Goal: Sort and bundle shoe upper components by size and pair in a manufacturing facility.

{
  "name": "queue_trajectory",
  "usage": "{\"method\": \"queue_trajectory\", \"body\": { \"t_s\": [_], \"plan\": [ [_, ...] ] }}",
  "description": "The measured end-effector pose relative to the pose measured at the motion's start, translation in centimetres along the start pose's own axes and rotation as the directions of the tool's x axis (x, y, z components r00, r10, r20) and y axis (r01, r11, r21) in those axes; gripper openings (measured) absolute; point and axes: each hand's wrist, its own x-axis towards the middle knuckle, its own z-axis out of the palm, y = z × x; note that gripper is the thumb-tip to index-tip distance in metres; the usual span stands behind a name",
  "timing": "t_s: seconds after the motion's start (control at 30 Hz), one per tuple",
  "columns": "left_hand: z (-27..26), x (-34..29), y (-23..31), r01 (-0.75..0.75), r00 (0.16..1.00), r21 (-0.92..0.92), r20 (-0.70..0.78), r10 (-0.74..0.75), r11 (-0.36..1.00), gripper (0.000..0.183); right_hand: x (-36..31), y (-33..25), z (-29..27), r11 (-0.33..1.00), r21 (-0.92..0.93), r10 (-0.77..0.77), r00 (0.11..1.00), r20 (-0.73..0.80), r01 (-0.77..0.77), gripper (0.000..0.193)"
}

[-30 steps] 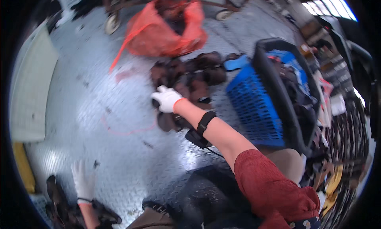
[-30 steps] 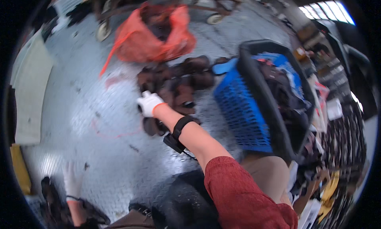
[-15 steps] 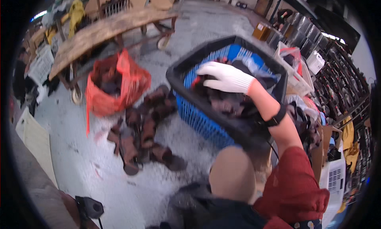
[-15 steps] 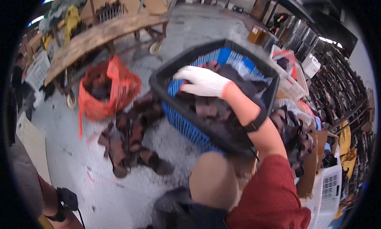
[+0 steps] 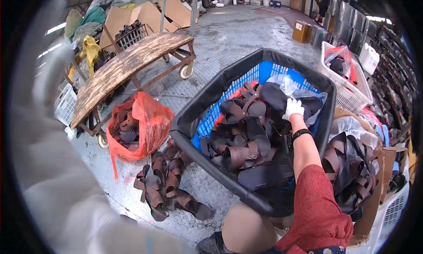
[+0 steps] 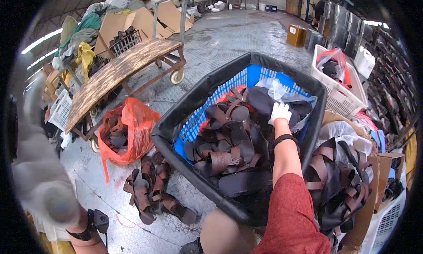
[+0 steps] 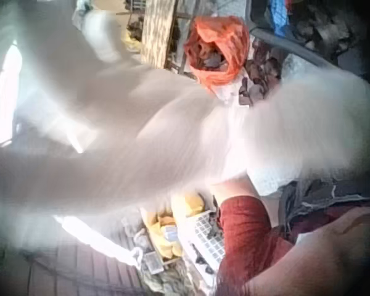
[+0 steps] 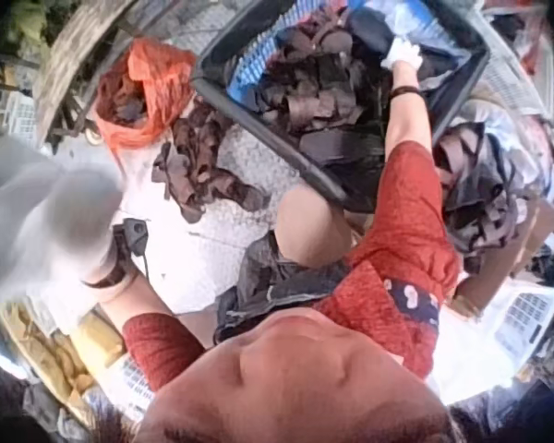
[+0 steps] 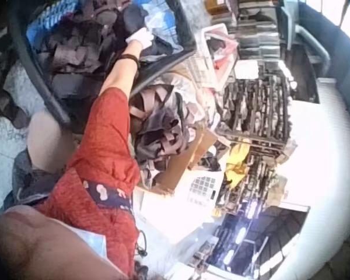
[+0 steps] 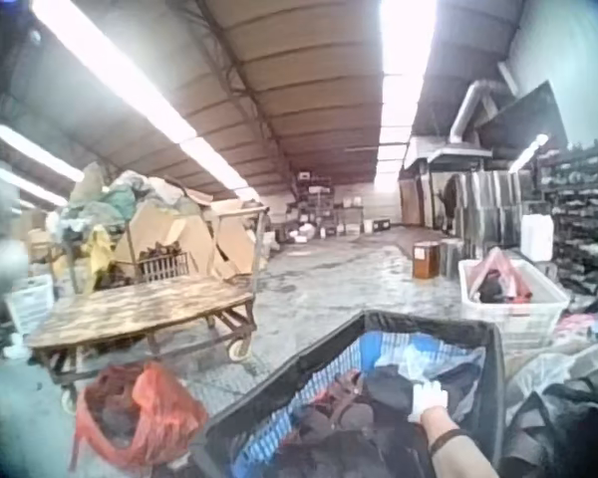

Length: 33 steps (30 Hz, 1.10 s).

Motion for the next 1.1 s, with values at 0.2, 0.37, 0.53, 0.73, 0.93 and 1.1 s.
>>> {"method": "queue_trajectory", "body": {
  "t_s": [0.2, 0.37, 0.53, 0.73, 0.93, 1.1],
  "plan": [
    [12.3, 6.3, 1.7, -0.331, 0.919, -0.398, -0.341, 0.197, 0.855, 0.071, 4.1, 9.9, 5.5, 0.509, 0.856, 0.006, 0.994, -0.109, 0.091, 0.029],
    [17.8, 6.3, 1.7, -0.158, 0.987, -0.601, -0.106, 0.118, 0.784, 0.061, 1.1, 2.8, -7.8, -0.758, 0.605, -0.253, 0.965, 0.073, -0.245, 0.028],
    [20.6, 11.7, 6.0, -0.027, 1.000, -0.943, -0.024, 0.011, 0.331, 0.061, 2.3, -3.8, -11.6, -0.752, 0.648, -0.653, 0.261, -0.711, -0.118, 0.021],
    [19.9, 14.7, 7.7, -0.262, 0.965, -0.965, -0.262, 0.005, 0.012, 0.069, -8.0, -13.3, -14.3, -0.487, 0.730, -0.859, 0.414, -0.301, -0.479, 0.032],
    [20.6, 13.4, 5.8, -0.099, 0.985, -0.986, -0.078, -0.154, -0.131, 0.044, -12.2, -15.7, -13.8, -0.448, 0.593, -0.888, 0.412, -0.206, -0.669, 0.029],
    [20.9, 12.9, 5.2, -0.138, 0.975, -0.958, -0.087, -0.202, -0.252, 0.043, -14.2, -16.7, -12.8, -0.367, 0.419, -0.930, 0.328, -0.165, -0.830, 0.026]
  ]
}}
